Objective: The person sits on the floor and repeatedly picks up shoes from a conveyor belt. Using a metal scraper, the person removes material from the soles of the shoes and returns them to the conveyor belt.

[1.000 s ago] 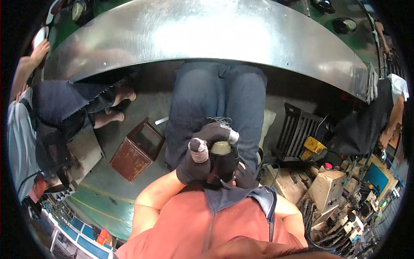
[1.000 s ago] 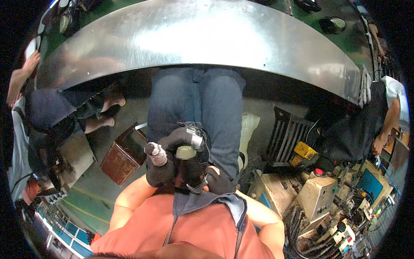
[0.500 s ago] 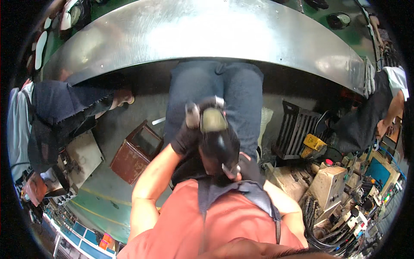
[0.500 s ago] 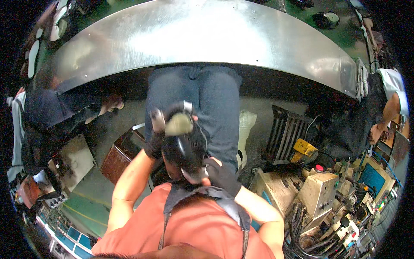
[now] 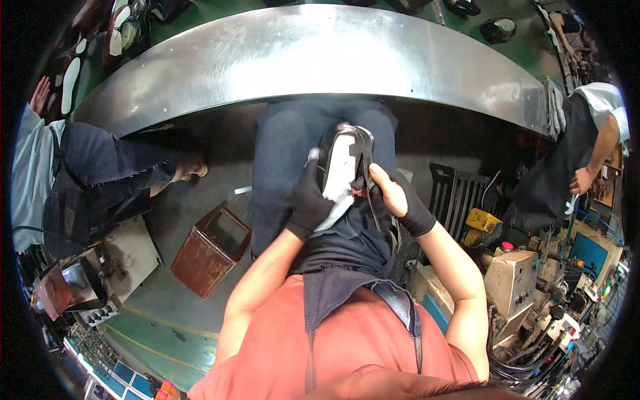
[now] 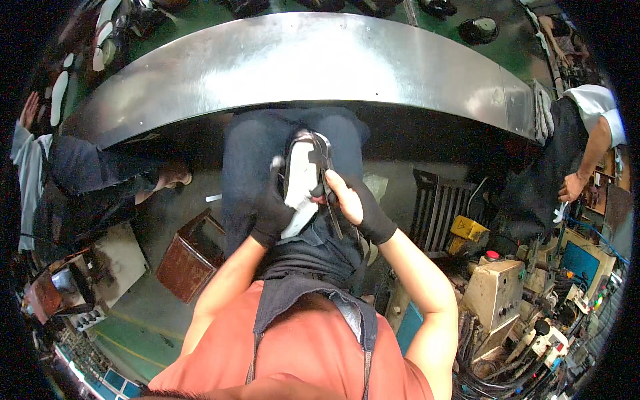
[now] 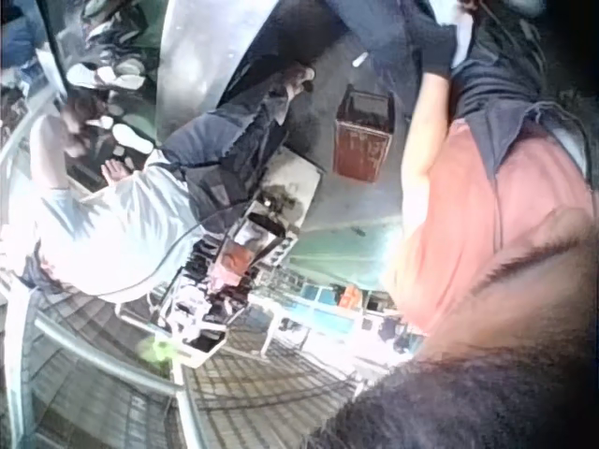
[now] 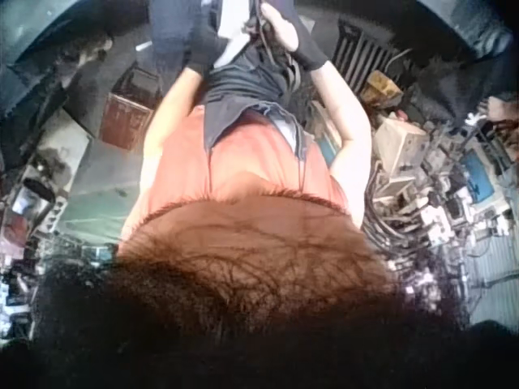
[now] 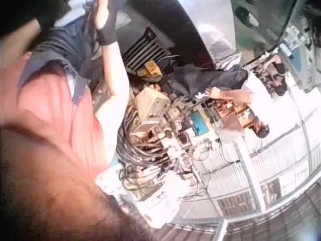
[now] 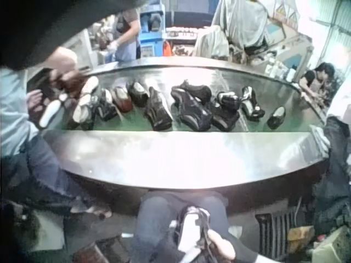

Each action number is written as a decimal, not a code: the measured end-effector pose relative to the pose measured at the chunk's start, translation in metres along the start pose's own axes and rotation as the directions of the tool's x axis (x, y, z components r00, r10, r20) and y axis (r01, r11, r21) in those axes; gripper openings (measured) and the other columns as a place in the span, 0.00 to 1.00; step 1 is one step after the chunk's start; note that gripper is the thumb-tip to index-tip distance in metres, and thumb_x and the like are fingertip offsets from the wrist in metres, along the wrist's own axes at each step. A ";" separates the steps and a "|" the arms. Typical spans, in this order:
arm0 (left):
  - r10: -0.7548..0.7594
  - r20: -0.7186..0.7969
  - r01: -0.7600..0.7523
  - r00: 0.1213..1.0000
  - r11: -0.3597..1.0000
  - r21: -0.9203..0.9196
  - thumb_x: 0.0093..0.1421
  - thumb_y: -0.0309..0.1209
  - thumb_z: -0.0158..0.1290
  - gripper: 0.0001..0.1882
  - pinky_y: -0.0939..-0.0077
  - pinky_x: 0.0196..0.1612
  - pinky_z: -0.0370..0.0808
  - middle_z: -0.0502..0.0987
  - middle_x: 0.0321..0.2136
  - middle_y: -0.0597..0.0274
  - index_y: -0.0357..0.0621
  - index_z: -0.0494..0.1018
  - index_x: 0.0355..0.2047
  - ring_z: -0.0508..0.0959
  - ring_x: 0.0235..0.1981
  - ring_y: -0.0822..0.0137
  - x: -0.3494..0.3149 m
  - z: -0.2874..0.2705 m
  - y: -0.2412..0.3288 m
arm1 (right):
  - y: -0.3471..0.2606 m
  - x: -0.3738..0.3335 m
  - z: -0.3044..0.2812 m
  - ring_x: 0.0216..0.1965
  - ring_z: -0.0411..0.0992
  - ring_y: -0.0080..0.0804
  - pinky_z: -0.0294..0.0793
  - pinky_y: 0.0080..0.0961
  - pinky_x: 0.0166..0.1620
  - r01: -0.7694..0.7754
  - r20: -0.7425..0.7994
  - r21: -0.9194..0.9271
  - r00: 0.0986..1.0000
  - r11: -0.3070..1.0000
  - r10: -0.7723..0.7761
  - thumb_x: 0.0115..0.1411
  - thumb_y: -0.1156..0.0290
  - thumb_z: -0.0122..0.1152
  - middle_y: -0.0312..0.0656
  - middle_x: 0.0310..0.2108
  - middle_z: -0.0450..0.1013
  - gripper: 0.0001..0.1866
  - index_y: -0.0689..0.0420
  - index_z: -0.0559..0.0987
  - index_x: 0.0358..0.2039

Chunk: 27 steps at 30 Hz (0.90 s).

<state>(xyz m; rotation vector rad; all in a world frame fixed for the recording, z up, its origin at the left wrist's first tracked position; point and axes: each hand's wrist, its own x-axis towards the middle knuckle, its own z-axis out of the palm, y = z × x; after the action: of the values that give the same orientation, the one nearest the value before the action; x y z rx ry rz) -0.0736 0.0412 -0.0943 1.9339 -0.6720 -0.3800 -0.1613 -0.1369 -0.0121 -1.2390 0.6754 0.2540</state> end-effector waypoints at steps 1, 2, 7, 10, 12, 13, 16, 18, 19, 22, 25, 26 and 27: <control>-0.032 0.001 0.032 0.999 0.999 -0.010 0.57 0.38 0.58 0.36 0.62 0.58 0.65 0.69 0.53 0.36 0.28 0.59 0.59 0.69 0.57 0.48 -0.004 0.003 0.002 | 0.007 0.002 -0.004 0.36 0.76 0.27 0.74 0.25 0.44 0.036 -0.014 -0.048 0.999 0.998 -0.037 0.69 0.50 0.41 0.42 0.36 0.78 0.27 0.62 0.77 0.42; -0.028 0.019 0.027 0.999 1.000 0.011 0.56 0.38 0.58 0.37 0.62 0.58 0.65 0.68 0.53 0.35 0.27 0.58 0.59 0.69 0.57 0.46 -0.005 0.002 0.002 | 0.012 0.001 -0.005 0.36 0.76 0.27 0.74 0.25 0.44 0.064 -0.022 -0.092 0.998 0.994 -0.066 0.69 0.50 0.40 0.42 0.36 0.78 0.27 0.62 0.77 0.42; -0.008 0.047 0.003 0.999 0.994 0.113 0.56 0.34 0.54 0.35 0.60 0.62 0.61 0.64 0.55 0.30 0.24 0.57 0.59 0.65 0.59 0.40 -0.009 0.003 0.007 | 0.022 -0.009 0.028 0.31 0.74 0.26 0.73 0.24 0.41 0.030 -0.219 0.133 0.976 0.991 0.000 0.70 0.51 0.40 0.42 0.32 0.78 0.27 0.63 0.79 0.36; -0.066 0.062 0.061 0.996 0.994 0.087 0.56 0.32 0.51 0.35 0.60 0.64 0.57 0.60 0.58 0.30 0.25 0.55 0.60 0.61 0.62 0.40 -0.002 0.003 0.012 | 0.043 -0.011 0.038 0.34 0.74 0.27 0.71 0.24 0.41 0.040 -0.256 -0.114 0.964 0.993 -0.068 0.69 0.51 0.41 0.41 0.30 0.77 0.27 0.63 0.78 0.35; -0.089 0.067 0.083 0.994 0.992 0.090 0.56 0.32 0.50 0.35 0.60 0.65 0.56 0.59 0.59 0.30 0.25 0.55 0.61 0.60 0.62 0.41 -0.002 0.002 0.012 | 0.046 -0.015 0.016 0.34 0.74 0.32 0.70 0.30 0.40 0.123 -0.091 -0.395 0.981 0.911 -0.172 0.68 0.50 0.42 0.45 0.29 0.77 0.27 0.63 0.78 0.36; -0.089 0.073 0.084 0.993 0.994 0.071 0.56 0.34 0.51 0.36 0.60 0.65 0.55 0.59 0.60 0.31 0.25 0.54 0.61 0.59 0.63 0.41 -0.002 0.004 0.007 | 0.032 -0.021 0.001 0.32 0.74 0.35 0.70 0.32 0.38 0.048 -0.034 -0.534 0.996 0.844 -0.078 0.67 0.49 0.43 0.49 0.28 0.76 0.27 0.63 0.78 0.35; -0.031 0.063 0.024 0.998 0.993 0.113 0.57 0.37 0.52 0.37 0.60 0.65 0.55 0.59 0.59 0.32 0.25 0.55 0.61 0.59 0.63 0.41 -0.006 0.012 0.005 | -0.024 -0.020 -0.019 0.26 0.74 0.54 0.71 0.40 0.31 0.152 0.160 -0.834 0.987 0.530 -0.030 0.65 0.50 0.46 0.60 0.27 0.73 0.26 0.63 0.78 0.31; -0.029 0.057 0.022 0.998 0.993 0.120 0.58 0.41 0.54 0.39 0.58 0.64 0.57 0.60 0.59 0.31 0.24 0.55 0.60 0.60 0.62 0.39 -0.008 0.009 0.009 | -0.048 -0.009 -0.005 0.25 0.74 0.54 0.72 0.42 0.28 0.184 0.189 -0.962 0.982 0.201 0.002 0.63 0.50 0.47 0.59 0.27 0.74 0.26 0.63 0.79 0.30; -0.026 0.052 0.019 0.998 0.991 0.131 0.58 0.41 0.53 0.38 0.57 0.64 0.57 0.60 0.58 0.31 0.24 0.55 0.60 0.60 0.62 0.39 -0.010 0.008 0.009 | -0.047 -0.005 -0.002 0.24 0.74 0.53 0.72 0.42 0.27 0.170 0.171 -0.979 0.985 0.111 -0.007 0.63 0.50 0.48 0.58 0.26 0.74 0.26 0.63 0.79 0.29; 0.155 -0.021 -0.146 0.988 0.965 0.215 0.59 0.42 0.53 0.38 0.56 0.63 0.58 0.62 0.58 0.33 0.24 0.56 0.60 0.61 0.60 0.37 0.000 0.009 -0.003 | -0.039 0.011 -0.013 0.22 0.75 0.50 0.73 0.40 0.26 0.238 0.247 -0.968 0.960 -0.083 -0.129 0.62 0.48 0.49 0.56 0.24 0.74 0.27 0.62 0.79 0.27; 0.199 -0.055 -0.186 0.979 0.966 0.181 0.62 0.43 0.50 0.35 0.59 0.62 0.61 0.64 0.57 0.36 0.27 0.57 0.60 0.64 0.59 0.40 0.017 0.008 0.002 | -0.014 0.039 -0.052 0.20 0.71 0.50 0.70 0.38 0.23 0.459 0.481 -0.875 0.801 -0.151 -0.357 0.59 0.51 0.56 0.50 0.20 0.72 0.22 0.59 0.73 0.22; 0.157 -0.038 -0.151 0.987 0.980 0.130 0.63 0.42 0.49 0.34 0.60 0.62 0.60 0.64 0.57 0.36 0.28 0.56 0.60 0.64 0.59 0.41 0.020 0.006 -0.001 | -0.017 0.038 -0.050 0.20 0.72 0.48 0.71 0.37 0.23 0.464 0.467 -0.882 0.840 -0.078 -0.277 0.60 0.51 0.55 0.50 0.21 0.72 0.22 0.60 0.74 0.23; 0.116 -0.018 -0.114 0.993 0.990 0.077 0.64 0.41 0.47 0.33 0.60 0.62 0.60 0.63 0.57 0.36 0.29 0.56 0.61 0.64 0.60 0.42 0.023 0.005 -0.004 | -0.021 0.034 -0.050 0.21 0.73 0.46 0.71 0.35 0.24 0.460 0.452 -0.888 0.871 -0.004 -0.192 0.61 0.51 0.54 0.50 0.22 0.73 0.22 0.60 0.74 0.25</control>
<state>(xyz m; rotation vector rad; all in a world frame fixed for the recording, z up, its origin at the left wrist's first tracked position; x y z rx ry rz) -0.0566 0.0247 -0.1000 1.9577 -0.7898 -0.2640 -0.1404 -0.1967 -0.0243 -2.6806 -0.1939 0.4714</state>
